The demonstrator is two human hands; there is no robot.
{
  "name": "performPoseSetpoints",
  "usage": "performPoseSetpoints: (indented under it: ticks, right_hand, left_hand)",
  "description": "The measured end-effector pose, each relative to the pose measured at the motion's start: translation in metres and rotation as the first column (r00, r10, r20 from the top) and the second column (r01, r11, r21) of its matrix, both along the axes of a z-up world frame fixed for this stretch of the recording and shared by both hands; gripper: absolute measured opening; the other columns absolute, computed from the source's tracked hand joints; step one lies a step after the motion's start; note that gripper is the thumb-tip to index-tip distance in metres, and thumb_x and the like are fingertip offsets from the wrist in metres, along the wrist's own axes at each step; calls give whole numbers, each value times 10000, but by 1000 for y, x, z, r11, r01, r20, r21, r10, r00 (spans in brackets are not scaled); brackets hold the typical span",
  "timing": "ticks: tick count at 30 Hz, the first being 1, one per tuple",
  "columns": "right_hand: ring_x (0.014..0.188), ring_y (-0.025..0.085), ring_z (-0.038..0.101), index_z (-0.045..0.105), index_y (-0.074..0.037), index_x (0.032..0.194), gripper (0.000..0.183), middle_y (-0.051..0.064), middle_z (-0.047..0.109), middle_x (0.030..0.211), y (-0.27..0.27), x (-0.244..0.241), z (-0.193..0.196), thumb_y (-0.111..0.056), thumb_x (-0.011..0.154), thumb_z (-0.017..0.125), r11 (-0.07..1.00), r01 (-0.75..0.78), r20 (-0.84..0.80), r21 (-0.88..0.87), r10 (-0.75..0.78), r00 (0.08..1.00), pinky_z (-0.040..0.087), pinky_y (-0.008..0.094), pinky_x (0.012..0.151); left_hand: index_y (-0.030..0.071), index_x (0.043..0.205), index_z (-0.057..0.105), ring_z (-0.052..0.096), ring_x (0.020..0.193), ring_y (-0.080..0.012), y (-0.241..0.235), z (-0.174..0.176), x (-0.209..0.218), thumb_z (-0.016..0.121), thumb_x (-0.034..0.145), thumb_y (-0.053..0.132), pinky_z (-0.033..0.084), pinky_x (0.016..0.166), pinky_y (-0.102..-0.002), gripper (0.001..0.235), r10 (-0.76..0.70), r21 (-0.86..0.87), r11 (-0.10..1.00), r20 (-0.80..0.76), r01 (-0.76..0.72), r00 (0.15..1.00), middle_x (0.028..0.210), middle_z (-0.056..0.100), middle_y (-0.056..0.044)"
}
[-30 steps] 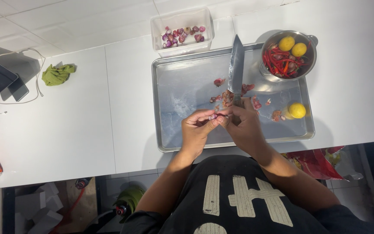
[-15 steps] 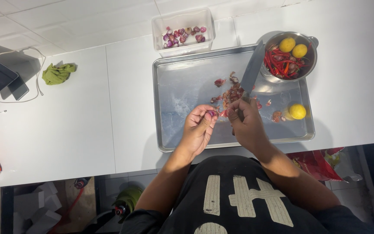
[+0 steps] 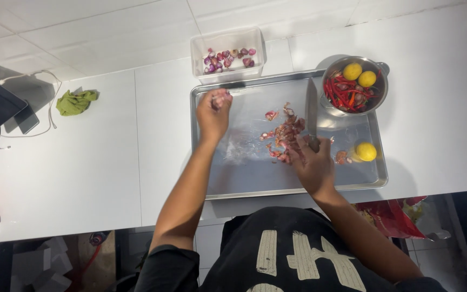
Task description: The person peels and chops shallots on a metal tray using a knife, placing the peeled shallots into a plastic container. They also briefly wash a whole fish in the sink before returning to the chopping task.
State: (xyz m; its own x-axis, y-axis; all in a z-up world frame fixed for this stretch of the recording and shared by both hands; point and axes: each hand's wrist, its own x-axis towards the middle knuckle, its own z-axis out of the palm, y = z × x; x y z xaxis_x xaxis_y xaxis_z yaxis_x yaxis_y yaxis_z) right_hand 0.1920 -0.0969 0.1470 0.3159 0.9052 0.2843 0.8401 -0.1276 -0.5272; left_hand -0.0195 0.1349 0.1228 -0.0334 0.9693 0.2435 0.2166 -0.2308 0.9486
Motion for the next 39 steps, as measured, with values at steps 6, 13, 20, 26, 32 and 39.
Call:
performPoseSetpoints:
  ticks: [6,13,20,26,32,39]
  right_hand:
    - [658,222,602,794,-84,1195,324,90,501,975,-37,61,0,-137,876,814,939,107,-76,328,-86,993,501,329,552]
    - [620,184,513,820,-41,1165,288,109,485,1007,-104,148,-2,2,880,824,881,300,-39,365,-307,951,469,307,539]
    - [542,218,539,826,5,1136,254,173,518,1049,-127,191,-16,70,897,770,831,377,-82,409,-378,922,454,315,506]
    - [554,207,561,814,-2,1139,263,156,517,1079,-123,204,-17,68,890,767,840,387,-138,381,-362,922,455,296,490]
    - [544,224,563,814,-12,1139,263,173,526,1048,-113,196,-19,40,884,776,854,312,-118,417,-289,950,454,296,473]
    - [732,445,668,505,-147,1507,518,251,540,1054,-82,139,15,-170,994,570,983,-138,-184,125,159,970,566,503,557]
  left_hand:
    - [89,1042,756,734,892,-279,122,2,23,805,794,-14,614,828,-359,273,94,239,970,-535,44,840,974,667,-82]
    - [-39,1193,712,668,1101,-446,61,4,164,829,802,24,495,1007,-519,412,-92,290,904,-584,313,807,1129,712,-259]
    - [156,1090,763,751,966,-288,-20,-33,321,715,873,194,607,847,-421,224,-537,-175,709,-762,683,362,1014,755,-75]
    - [182,1124,737,741,993,-294,-27,-33,353,752,868,228,630,809,-451,261,-518,-301,736,-827,606,219,1070,721,-82]
    - [80,1117,686,730,909,-435,-35,-5,306,741,815,83,623,768,-510,308,-563,-82,716,-654,693,505,973,701,-182]
    - [-18,1097,703,748,920,-255,-50,5,141,688,877,-45,601,830,-359,222,-294,-29,955,78,297,953,1131,635,-173]
